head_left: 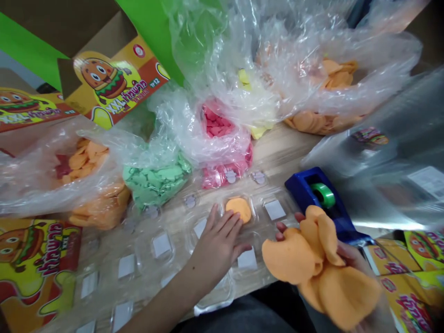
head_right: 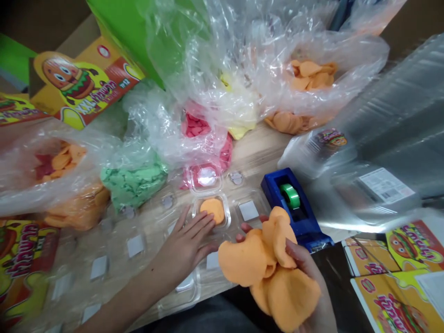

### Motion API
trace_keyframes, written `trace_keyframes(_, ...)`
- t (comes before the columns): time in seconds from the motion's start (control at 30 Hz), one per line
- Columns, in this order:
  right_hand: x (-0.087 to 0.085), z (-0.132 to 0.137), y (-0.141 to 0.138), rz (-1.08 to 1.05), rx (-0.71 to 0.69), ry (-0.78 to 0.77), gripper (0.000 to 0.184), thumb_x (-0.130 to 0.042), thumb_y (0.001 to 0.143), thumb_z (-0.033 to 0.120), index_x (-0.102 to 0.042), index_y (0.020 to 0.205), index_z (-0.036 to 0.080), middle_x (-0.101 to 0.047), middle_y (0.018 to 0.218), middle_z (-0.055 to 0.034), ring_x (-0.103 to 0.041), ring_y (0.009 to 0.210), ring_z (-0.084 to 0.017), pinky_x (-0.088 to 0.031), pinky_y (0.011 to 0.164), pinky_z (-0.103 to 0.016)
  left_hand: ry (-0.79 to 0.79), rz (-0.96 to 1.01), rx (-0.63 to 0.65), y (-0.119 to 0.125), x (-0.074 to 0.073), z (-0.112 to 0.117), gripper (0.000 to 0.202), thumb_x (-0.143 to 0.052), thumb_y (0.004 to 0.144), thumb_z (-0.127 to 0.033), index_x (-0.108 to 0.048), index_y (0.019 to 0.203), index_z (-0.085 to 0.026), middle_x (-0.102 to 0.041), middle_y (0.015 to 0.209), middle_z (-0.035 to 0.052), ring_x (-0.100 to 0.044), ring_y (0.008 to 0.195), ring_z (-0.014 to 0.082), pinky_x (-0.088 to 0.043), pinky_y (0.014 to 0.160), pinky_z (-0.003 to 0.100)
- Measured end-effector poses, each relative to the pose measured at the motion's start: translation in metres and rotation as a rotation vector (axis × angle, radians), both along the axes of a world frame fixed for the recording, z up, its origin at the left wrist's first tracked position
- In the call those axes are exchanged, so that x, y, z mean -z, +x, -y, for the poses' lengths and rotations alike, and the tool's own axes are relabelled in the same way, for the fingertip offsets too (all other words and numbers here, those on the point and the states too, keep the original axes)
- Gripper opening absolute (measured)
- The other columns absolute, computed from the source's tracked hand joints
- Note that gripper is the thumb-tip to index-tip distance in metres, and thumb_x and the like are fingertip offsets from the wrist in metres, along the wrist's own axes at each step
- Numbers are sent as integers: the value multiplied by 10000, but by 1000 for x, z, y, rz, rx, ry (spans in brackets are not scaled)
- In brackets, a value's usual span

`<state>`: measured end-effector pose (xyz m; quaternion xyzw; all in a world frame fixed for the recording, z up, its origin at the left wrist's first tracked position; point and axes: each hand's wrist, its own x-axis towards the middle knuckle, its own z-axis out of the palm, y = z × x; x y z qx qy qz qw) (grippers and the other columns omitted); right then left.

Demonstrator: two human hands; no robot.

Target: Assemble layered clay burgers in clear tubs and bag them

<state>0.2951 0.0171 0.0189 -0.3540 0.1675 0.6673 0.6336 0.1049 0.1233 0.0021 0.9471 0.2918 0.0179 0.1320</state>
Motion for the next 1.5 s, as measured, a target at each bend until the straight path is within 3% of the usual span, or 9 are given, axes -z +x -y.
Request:
trace_keyframes(0.27,-8,-11,-22,23,-13,12,382,-621,670,254,-622,1051,276,-693,879,-40,-655,809,-238,-495,818,-401,195,55,-249,-44,-3,15,283,-468,849,-292,-537,1085,-151,-645,1007,103,-586,955,225,-367,962,488)
trace_keyframes(0.63,-9,-20,-46,7,-116,14,400,-586,708,275,-590,1108,297,-691,895,-39,-643,858,-241,-491,824,-404,50,50,-386,-84,18,32,269,-395,887,-276,-608,1048,-239,-605,1146,65,-500,1119,235,-202,1042,554)
trace_keyframes(0.77,-16,-25,-61,15,-140,78,365,-559,717,300,-609,1079,297,-687,910,-31,-635,878,-233,-476,852,-393,-56,206,-394,-76,-1,31,255,-418,875,-246,-570,1077,-214,-573,1178,94,-477,1142,247,-190,1039,576)
trace_keyframes(0.93,-24,-31,-77,-68,-216,141,318,-510,757,331,-648,1025,231,-682,905,-55,-621,904,-235,-465,866,-395,-466,452,-605,-66,-35,51,455,-449,857,-368,-317,1285,-288,-580,1111,73,-590,975,178,-524,788,313)
trace_keyframes(1.03,-25,-32,-83,-87,-252,136,319,-473,779,357,-670,978,202,-683,891,-73,-619,905,-243,-460,870,-404,-309,452,-463,-65,-43,58,722,-629,730,-393,-250,1336,-293,-444,1304,111,-482,1146,251,-461,905,395)
trace_keyframes(1.17,-22,-30,-84,-85,-257,96,280,-490,775,310,-663,987,247,-688,881,-48,-624,890,-224,-450,883,-406,-245,522,-292,-68,-46,54,394,-525,825,-151,-481,1187,-300,-522,1255,19,-441,1186,187,-333,1025,370)
trace_keyframes(1.37,-15,-29,-81,-142,-208,55,297,-552,730,295,-641,1013,302,-679,898,-28,-628,863,-227,-428,888,-484,-1204,982,-978,-67,-43,28,277,-427,868,-358,-597,977,-168,-655,939,56,-614,839,180,-493,723,295)
trace_keyframes(1.43,-13,-27,-78,-142,-181,28,317,-563,725,286,-628,1035,305,-679,863,-25,-627,861,-228,-421,892,-500,-1161,1084,-1067,-70,-39,20,276,-464,844,-375,-597,948,-156,-652,920,55,-608,817,173,-479,715,286)
trace_keyframes(1.5,-10,-24,-73,-118,-143,-1,337,-566,726,279,-612,1059,314,-676,839,-16,-627,856,-224,-418,894,-509,-826,1023,-1105,-76,-33,16,228,-503,826,-357,-600,931,-180,-649,913,24,-591,826,150,-448,748,258)
